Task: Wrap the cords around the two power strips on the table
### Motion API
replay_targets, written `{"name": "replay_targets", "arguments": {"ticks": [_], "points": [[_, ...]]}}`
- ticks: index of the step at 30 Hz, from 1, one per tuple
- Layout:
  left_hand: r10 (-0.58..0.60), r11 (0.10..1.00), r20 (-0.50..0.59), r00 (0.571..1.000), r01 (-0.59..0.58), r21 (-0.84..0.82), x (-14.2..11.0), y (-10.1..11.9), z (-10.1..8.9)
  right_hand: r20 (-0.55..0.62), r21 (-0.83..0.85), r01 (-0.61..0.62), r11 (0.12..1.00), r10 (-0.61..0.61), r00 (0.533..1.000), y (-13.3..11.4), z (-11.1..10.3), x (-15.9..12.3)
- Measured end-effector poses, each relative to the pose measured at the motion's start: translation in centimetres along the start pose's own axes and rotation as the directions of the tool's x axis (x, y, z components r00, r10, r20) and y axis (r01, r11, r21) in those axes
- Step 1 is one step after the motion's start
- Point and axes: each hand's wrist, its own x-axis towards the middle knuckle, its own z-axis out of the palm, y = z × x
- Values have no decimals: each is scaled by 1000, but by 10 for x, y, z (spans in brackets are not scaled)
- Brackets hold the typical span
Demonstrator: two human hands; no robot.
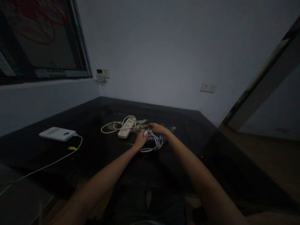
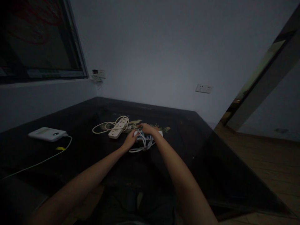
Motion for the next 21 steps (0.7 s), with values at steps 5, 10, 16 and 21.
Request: {"name": "replay_targets", "arguments": {"ticks": [5, 10, 16, 21], "points": [[9, 996, 71, 997, -15, 92, 3, -2, -7, 124, 34, 90, 995, -94, 988, 18, -4, 19], [4, 986, 140, 990, -28, 167, 6, -4, -15, 89, 18, 83, 996, -85, 992, 32, 0, 21], [-11, 977, 175, 984, -26, 210, 12, -13, -16, -1, 17, -2, 1000, 2, 1000, 45, 9, 19], [26, 976, 176, 984, -63, 208, 15, -21, -15, -75, 24, -134, 991, 136, 988, 46, 14, 25]]}}
